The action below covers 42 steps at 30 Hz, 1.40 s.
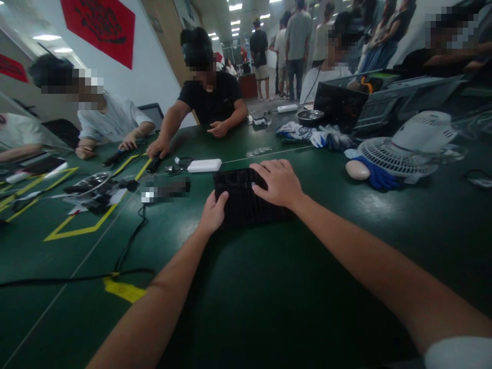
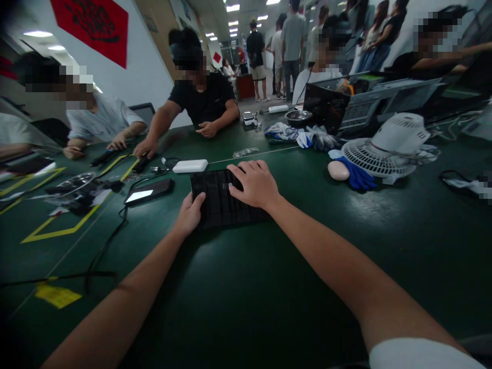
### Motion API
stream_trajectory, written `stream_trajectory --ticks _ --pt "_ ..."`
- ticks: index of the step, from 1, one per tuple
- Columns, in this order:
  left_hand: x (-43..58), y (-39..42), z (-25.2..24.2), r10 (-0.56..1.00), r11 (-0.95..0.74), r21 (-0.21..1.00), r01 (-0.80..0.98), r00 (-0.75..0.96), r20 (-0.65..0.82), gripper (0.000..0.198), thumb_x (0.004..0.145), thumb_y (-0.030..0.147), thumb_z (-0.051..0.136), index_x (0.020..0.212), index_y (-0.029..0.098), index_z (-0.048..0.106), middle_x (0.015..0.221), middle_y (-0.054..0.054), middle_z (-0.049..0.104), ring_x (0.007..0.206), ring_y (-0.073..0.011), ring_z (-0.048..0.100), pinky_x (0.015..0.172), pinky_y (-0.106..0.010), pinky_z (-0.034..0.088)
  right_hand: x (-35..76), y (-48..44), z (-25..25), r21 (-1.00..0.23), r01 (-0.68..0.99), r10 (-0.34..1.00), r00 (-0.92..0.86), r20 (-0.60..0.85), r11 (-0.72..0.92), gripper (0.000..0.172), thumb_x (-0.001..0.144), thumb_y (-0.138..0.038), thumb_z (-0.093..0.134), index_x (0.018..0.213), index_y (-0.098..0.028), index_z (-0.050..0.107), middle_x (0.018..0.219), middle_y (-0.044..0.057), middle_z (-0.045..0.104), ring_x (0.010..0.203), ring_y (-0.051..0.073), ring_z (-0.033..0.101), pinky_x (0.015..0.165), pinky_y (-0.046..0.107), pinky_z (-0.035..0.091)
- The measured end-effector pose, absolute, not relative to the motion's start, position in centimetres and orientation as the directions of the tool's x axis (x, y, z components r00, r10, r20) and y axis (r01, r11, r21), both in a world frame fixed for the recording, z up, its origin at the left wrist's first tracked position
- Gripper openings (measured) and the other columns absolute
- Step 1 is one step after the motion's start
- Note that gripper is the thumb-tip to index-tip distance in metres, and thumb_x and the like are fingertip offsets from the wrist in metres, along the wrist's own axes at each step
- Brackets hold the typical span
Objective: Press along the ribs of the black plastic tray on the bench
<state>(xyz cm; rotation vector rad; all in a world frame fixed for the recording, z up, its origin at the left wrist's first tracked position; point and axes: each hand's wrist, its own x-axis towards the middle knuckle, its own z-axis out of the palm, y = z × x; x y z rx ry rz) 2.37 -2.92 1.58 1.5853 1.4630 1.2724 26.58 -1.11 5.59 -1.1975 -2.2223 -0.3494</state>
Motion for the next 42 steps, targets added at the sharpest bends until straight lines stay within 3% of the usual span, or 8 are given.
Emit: stream_trajectory --ticks 5,12,19,25,32,38,42 --pt "2.48 -2.83 1.63 0.965 -0.180 0.913 0.365 -0.115 0.236 0.046 0.083 0.055 0.058 0.106 0.015 0.067 0.105 -0.009 0.072 0.104 -0.0295 0.064 0.098 -0.043 0.047 26.55 -1.06 5.62 -0.054 0.819 0.672 -0.429 0.604 0.571 0.061 0.097 -0.061 0.043 0.141 -0.020 0.054 0.126 0.012 0.065 0.112 0.031 0.054 0.098 0.045 0.030" --pt "2.65 -2.46 1.43 0.959 -0.155 0.934 0.322 -0.176 0.220 0.045 0.078 0.055 0.061 0.100 0.016 0.069 0.101 -0.009 0.073 0.103 -0.0305 0.064 0.099 -0.043 0.047 26.50 -1.09 5.80 -0.057 0.821 0.681 -0.430 0.593 0.567 0.053 0.097 -0.048 0.046 0.142 -0.020 0.053 0.127 0.011 0.065 0.113 0.030 0.054 0.100 0.044 0.029" --pt "2.80 -2.53 1.46 0.953 -0.196 0.924 0.328 -0.158 0.258 0.043 0.079 0.053 0.059 0.100 0.016 0.069 0.101 -0.009 0.073 0.101 -0.0298 0.064 0.098 -0.042 0.046 26.44 -1.17 5.81 -0.063 0.816 0.675 -0.429 0.601 0.574 0.066 0.094 -0.064 0.046 0.141 -0.019 0.054 0.127 0.013 0.065 0.113 0.032 0.054 0.100 0.045 0.030" --pt "2.86 -2.49 1.39 0.957 -0.182 0.921 0.344 -0.155 0.247 0.041 0.080 0.053 0.057 0.096 0.016 0.068 0.097 -0.008 0.071 0.098 -0.0289 0.064 0.093 -0.041 0.047 26.45 -1.20 5.81 -0.053 0.827 0.679 -0.421 0.602 0.559 0.055 0.095 -0.049 0.049 0.141 -0.020 0.054 0.127 0.012 0.065 0.113 0.031 0.054 0.100 0.044 0.030" --pt "2.99 -2.69 1.23 0.961 -0.203 0.924 0.325 -0.117 0.252 0.037 0.085 0.050 0.057 0.096 0.017 0.067 0.098 -0.008 0.072 0.098 -0.0281 0.065 0.093 -0.040 0.049 26.41 -1.25 5.52 -0.037 0.838 0.678 -0.414 0.608 0.545 0.063 0.096 -0.064 0.043 0.139 -0.020 0.056 0.126 0.011 0.066 0.112 0.031 0.054 0.099 0.045 0.031" --pt "3.03 -3.02 0.99 0.962 -0.223 0.922 0.317 -0.080 0.260 0.036 0.090 0.045 0.055 0.104 0.015 0.068 0.104 -0.010 0.074 0.102 -0.0275 0.067 0.094 -0.040 0.049 26.64 -1.22 5.18 -0.020 0.839 0.671 -0.420 0.611 0.544 0.056 0.093 -0.047 0.049 0.141 -0.019 0.055 0.127 0.012 0.065 0.113 0.031 0.054 0.099 0.044 0.032" --pt "3.09 -3.04 0.68 0.964 -0.224 0.922 0.316 -0.064 0.257 0.036 0.092 0.044 0.054 0.109 0.015 0.067 0.108 -0.011 0.074 0.105 -0.0279 0.067 0.094 -0.039 0.049 26.65 -1.23 4.97 0.001 0.847 0.668 -0.420 0.614 0.532 0.056 0.094 -0.050 0.048 0.140 -0.019 0.055 0.125 0.011 0.066 0.111 0.031 0.055 0.098 0.044 0.032"
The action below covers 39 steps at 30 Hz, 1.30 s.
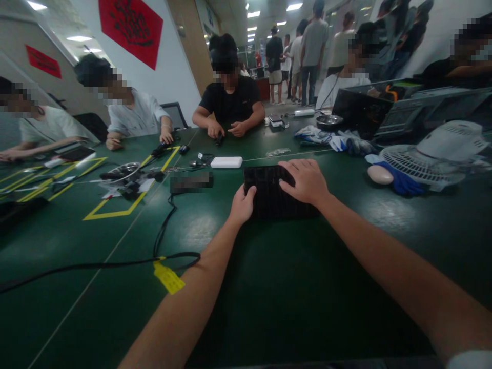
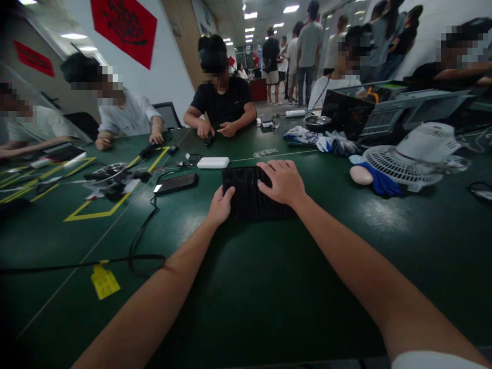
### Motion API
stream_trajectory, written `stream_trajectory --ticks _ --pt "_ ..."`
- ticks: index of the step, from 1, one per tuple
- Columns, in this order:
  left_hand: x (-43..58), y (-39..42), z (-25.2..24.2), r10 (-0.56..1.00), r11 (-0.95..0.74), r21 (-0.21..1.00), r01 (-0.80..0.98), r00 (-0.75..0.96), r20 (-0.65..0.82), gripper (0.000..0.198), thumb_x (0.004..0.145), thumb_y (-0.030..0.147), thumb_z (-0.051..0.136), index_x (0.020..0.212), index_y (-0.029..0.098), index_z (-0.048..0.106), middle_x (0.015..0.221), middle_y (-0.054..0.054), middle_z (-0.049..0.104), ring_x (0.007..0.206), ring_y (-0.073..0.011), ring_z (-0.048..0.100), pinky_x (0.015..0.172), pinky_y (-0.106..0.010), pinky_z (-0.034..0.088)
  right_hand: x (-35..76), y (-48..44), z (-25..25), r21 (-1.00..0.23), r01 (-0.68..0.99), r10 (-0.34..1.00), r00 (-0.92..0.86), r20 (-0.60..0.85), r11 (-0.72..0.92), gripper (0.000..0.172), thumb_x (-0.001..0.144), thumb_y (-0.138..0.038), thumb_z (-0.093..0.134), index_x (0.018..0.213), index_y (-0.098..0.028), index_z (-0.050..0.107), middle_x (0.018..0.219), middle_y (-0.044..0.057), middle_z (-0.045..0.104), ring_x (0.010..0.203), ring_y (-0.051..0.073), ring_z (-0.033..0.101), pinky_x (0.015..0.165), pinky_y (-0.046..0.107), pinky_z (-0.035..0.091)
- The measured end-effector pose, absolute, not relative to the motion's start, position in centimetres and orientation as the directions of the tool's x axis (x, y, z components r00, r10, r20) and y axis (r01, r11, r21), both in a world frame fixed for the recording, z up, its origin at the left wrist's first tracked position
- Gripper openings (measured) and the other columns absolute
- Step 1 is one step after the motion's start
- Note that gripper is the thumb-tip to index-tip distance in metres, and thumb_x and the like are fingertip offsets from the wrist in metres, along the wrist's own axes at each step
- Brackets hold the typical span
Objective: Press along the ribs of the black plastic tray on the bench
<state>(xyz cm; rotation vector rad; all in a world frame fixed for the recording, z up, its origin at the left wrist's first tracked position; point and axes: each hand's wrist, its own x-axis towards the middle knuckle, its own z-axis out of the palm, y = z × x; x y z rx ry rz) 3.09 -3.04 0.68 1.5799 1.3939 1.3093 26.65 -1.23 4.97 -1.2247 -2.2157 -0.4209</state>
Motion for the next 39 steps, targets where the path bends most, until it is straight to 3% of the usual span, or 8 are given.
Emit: stream_trajectory --ticks 5,11,19,27,35,39 --pt "3.3 -3.0 0.1 0.963 -0.243 0.923 0.298 -0.037 0.266 0.037 0.095 0.045 0.052 0.112 0.016 0.067 0.110 -0.012 0.074 0.102 -0.0283 0.067 0.090 -0.040 0.049 26.8 -1.3 4.8 0.014 0.853 0.669 -0.420 0.613 0.522 0.062 0.092 -0.059 0.049 0.139 -0.019 0.056 0.124 0.012 0.067 0.114 0.033 0.057 0.099 0.047 0.034" --pt "3.5 -3.6 -0.1 0.966 -0.240 0.924 0.297 -0.018 0.257 0.036 0.096 0.048 0.050 0.108 0.019 0.066 0.107 -0.012 0.074 0.100 -0.0285 0.067 0.090 -0.041 0.048 27.0 -1.6 4.6 0.033 0.857 0.671 -0.425 0.608 0.514 0.056 0.093 -0.048 0.046 0.139 -0.018 0.056 0.125 0.013 0.067 0.115 0.033 0.058 0.099 0.049 0.036" --pt "3.5 -4.2 0.2 0.974 -0.216 0.924 0.315 0.002 0.227 0.035 0.097 0.048 0.048 0.110 0.020 0.066 0.111 -0.013 0.074 0.106 -0.0297 0.067 0.092 -0.042 0.049 27.2 -1.6 4.3 0.021 0.861 0.672 -0.412 0.615 0.509 0.063 0.092 -0.062 0.047 0.139 -0.020 0.057 0.125 0.015 0.068 0.114 0.038 0.059 0.099 0.054 0.038" --pt "3.1 -3.5 0.2 0.968 -0.242 0.934 0.263 0.006 0.249 0.035 0.095 0.047 0.052 0.110 0.018 0.066 0.110 -0.011 0.074 0.103 -0.0279 0.067 0.093 -0.042 0.049 26.9 -1.5 4.9 0.006 0.860 0.683 -0.411 0.603 0.511 0.056 0.091 -0.047 0.052 0.139 -0.019 0.056 0.125 0.012 0.067 0.115 0.033 0.057 0.100 0.049 0.036" --pt "2.9 -3.0 1.1 0.975 -0.201 0.943 0.265 -0.036 0.218 0.038 0.088 0.051 0.057 0.102 0.017 0.067 0.102 -0.008 0.073 0.099 -0.0282 0.066 0.091 -0.041 0.050 26.6 -1.5 5.5 -0.053 0.853 0.706 -0.393 0.589 0.519 0.063 0.092 -0.063 0.049 0.139 -0.020 0.056 0.127 0.011 0.065 0.115 0.030 0.055 0.101 0.045 0.032" --pt "2.8 -3.0 1.4 0.977 -0.170 0.942 0.290 -0.072 0.199 0.041 0.085 0.053 0.059 0.102 0.017 0.068 0.099 -0.008 0.073 0.099 -0.0295 0.066 0.093 -0.043 0.050 26.6 -1.5 5.8 -0.063 0.844 0.715 -0.408 0.567 0.532 0.063 0.089 -0.054 0.054 0.141 -0.021 0.054 0.127 0.011 0.064 0.115 0.030 0.053 0.102 0.045 0.031"
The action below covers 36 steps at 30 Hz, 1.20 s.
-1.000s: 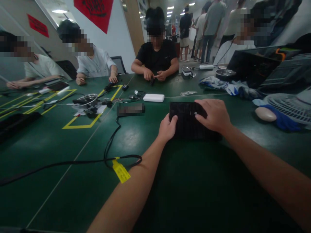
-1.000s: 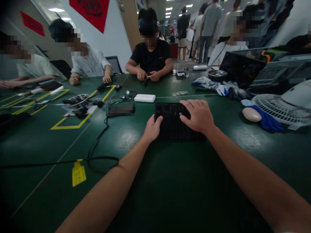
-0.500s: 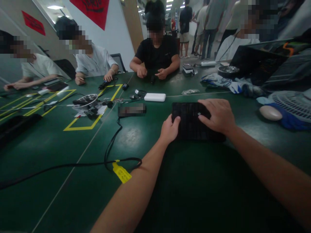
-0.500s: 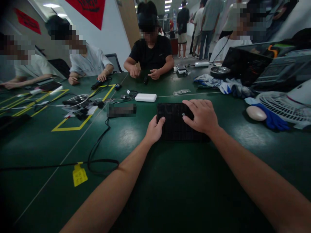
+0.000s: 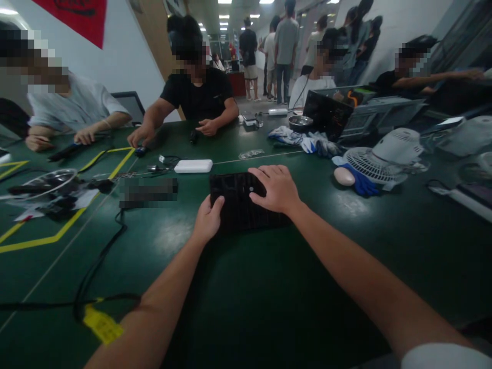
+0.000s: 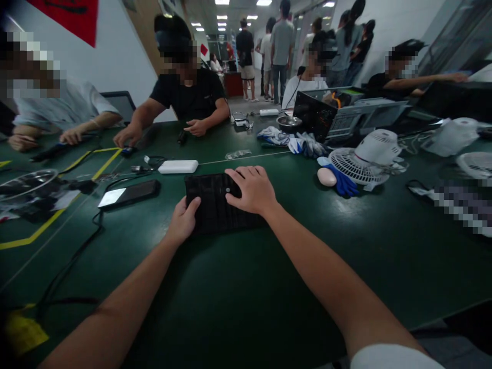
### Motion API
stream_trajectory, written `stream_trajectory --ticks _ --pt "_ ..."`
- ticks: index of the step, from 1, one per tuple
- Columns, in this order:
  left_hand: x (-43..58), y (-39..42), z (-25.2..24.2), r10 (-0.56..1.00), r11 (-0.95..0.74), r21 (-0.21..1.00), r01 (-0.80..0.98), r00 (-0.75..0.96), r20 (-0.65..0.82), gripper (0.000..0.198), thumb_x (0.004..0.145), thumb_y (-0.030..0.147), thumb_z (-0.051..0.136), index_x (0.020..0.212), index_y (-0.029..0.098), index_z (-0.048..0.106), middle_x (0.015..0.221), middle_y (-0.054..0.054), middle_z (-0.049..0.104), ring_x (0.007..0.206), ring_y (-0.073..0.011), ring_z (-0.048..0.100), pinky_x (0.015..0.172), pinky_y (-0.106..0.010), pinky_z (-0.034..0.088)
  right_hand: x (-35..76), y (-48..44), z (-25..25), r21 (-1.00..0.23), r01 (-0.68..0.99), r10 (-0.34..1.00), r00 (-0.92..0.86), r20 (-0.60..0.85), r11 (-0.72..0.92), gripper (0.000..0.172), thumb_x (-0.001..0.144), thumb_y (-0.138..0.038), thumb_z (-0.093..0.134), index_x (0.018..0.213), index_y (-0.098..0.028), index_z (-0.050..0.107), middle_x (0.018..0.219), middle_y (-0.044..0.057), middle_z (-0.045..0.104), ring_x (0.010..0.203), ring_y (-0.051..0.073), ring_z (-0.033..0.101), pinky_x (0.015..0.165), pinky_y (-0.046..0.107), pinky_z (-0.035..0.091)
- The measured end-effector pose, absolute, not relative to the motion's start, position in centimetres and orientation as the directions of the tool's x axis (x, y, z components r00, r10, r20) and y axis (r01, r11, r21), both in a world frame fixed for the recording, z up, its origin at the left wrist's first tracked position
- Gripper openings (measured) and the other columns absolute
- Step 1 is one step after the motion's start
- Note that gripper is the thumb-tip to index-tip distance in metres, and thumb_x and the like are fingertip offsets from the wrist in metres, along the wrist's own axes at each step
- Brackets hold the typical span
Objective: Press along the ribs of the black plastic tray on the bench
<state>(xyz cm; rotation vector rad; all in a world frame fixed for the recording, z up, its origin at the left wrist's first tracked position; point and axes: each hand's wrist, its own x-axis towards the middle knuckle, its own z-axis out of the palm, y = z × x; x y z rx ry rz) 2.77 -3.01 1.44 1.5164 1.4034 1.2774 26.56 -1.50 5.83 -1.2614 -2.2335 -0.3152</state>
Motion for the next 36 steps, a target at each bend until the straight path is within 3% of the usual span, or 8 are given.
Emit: stream_trajectory --ticks 7,36 --pt "2.77 -2.97 1.50 0.972 -0.171 0.927 0.334 -0.094 0.214 0.042 0.085 0.055 0.058 0.100 0.017 0.068 0.098 -0.008 0.072 0.098 -0.0300 0.065 0.092 -0.043 0.050 26.58 -1.45 5.81 -0.087 0.837 0.716 -0.402 0.571 0.540 0.056 0.095 -0.048 0.045 0.142 -0.020 0.053 0.129 0.012 0.064 0.114 0.030 0.053 0.101 0.045 0.030" --pt "2.89 -3.16 1.33 0.976 -0.183 0.933 0.310 -0.056 0.210 0.036 0.088 0.051 0.057 0.097 0.017 0.066 0.094 -0.006 0.070 0.092 -0.0265 0.065 0.086 -0.041 0.050 26.61 -1.30 5.57 -0.079 0.854 0.708 -0.370 0.601 0.514 0.052 0.094 -0.051 0.051 0.137 -0.022 0.057 0.123 0.009 0.067 0.113 0.028 0.056 0.099 0.044 0.033"
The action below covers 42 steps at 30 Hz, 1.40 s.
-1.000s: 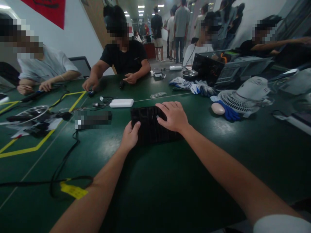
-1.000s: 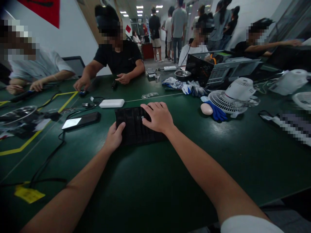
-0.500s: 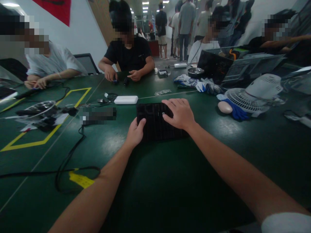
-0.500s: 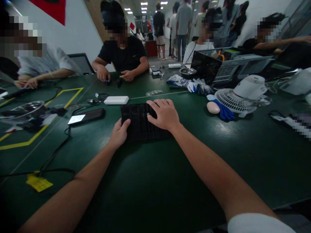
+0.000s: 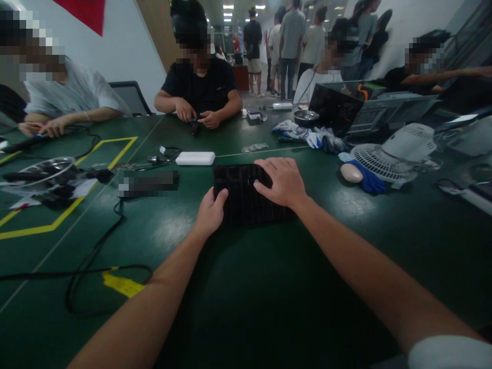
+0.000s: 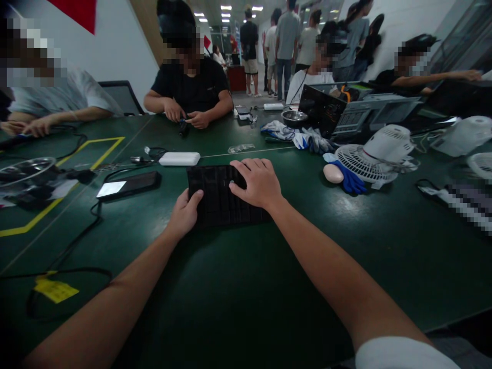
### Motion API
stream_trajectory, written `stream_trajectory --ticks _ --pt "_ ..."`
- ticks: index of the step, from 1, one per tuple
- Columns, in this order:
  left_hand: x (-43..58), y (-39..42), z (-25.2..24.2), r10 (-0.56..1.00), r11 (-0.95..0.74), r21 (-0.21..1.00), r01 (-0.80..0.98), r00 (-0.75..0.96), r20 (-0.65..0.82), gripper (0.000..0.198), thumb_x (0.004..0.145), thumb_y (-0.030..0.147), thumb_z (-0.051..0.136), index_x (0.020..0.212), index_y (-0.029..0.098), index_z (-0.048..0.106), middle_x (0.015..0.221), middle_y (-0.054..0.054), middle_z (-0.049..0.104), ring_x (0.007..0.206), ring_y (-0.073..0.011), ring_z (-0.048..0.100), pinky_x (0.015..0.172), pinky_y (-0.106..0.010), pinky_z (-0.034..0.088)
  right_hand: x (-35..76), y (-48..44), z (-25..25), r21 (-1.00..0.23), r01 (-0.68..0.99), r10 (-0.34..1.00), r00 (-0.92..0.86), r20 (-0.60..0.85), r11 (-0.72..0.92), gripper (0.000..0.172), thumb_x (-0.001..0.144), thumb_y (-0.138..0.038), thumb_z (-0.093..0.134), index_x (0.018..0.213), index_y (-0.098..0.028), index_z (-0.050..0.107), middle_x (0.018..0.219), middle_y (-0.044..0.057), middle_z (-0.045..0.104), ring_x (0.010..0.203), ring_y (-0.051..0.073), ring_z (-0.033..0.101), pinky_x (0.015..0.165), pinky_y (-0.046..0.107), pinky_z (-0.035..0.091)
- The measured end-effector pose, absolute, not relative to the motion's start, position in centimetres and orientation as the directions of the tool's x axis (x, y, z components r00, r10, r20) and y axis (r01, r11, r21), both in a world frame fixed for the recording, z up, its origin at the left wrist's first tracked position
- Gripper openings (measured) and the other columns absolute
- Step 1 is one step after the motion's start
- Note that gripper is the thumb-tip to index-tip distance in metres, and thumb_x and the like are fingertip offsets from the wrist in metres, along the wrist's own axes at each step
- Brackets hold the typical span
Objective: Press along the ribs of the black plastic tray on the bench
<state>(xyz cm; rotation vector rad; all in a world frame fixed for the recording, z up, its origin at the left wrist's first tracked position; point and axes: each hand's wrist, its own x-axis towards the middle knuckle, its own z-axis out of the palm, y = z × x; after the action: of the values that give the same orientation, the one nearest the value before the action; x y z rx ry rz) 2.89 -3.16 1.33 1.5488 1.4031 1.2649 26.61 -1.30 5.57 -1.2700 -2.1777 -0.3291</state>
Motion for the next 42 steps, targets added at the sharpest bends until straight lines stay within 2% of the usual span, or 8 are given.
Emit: stream_trajectory --ticks 10,16,23,27,42 --pt "2.88 -3.04 1.34 0.969 -0.220 0.919 0.328 -0.032 0.244 0.035 0.090 0.050 0.055 0.098 0.017 0.066 0.096 -0.007 0.071 0.094 -0.0269 0.066 0.086 -0.041 0.051 26.54 -1.30 5.75 -0.080 0.860 0.711 -0.360 0.604 0.503 0.050 0.096 -0.057 0.049 0.132 -0.024 0.059 0.119 0.006 0.069 0.110 0.027 0.058 0.097 0.043 0.033" --pt "3.11 -3.11 1.50 0.965 -0.239 0.919 0.312 -0.028 0.260 0.034 0.089 0.049 0.055 0.099 0.017 0.065 0.098 -0.008 0.072 0.095 -0.0262 0.065 0.089 -0.041 0.051 26.66 -1.18 5.62 -0.064 0.862 0.705 -0.366 0.607 0.503 0.054 0.098 -0.063 0.043 0.133 -0.024 0.058 0.120 0.007 0.069 0.111 0.028 0.058 0.096 0.043 0.033" --pt "3.05 -2.92 1.27 0.962 -0.250 0.915 0.318 -0.023 0.271 0.032 0.089 0.049 0.055 0.093 0.018 0.063 0.091 -0.006 0.069 0.089 -0.0242 0.064 0.085 -0.040 0.051 26.79 -1.30 5.54 -0.051 0.863 0.702 -0.373 0.607 0.503 0.056 0.096 -0.062 0.046 0.135 -0.023 0.056 0.123 0.008 0.067 0.111 0.029 0.056 0.097 0.044 0.032" --pt "3.20 -3.01 1.44 0.964 -0.242 0.916 0.320 -0.027 0.264 0.032 0.089 0.049 0.055 0.094 0.018 0.063 0.091 -0.006 0.069 0.090 -0.0246 0.064 0.086 -0.040 0.051 26.85 -1.31 5.51 -0.057 0.861 0.708 -0.376 0.598 0.505 0.054 0.096 -0.057 0.046 0.136 -0.023 0.055 0.125 0.008 0.067 0.111 0.029 0.056 0.098 0.044 0.032" --pt "3.27 -3.02 1.39 0.961 -0.245 0.917 0.314 -0.043 0.271 0.033 0.089 0.048 0.056 0.096 0.017 0.066 0.093 -0.007 0.070 0.092 -0.0256 0.064 0.088 -0.041 0.051 26.78 -1.43 5.74 -0.072 0.868 0.732 -0.367 0.574 0.492 0.058 0.099 -0.063 0.036 0.137 -0.024 0.055 0.126 0.009 0.066 0.114 0.030 0.054 0.099 0.045 0.031"
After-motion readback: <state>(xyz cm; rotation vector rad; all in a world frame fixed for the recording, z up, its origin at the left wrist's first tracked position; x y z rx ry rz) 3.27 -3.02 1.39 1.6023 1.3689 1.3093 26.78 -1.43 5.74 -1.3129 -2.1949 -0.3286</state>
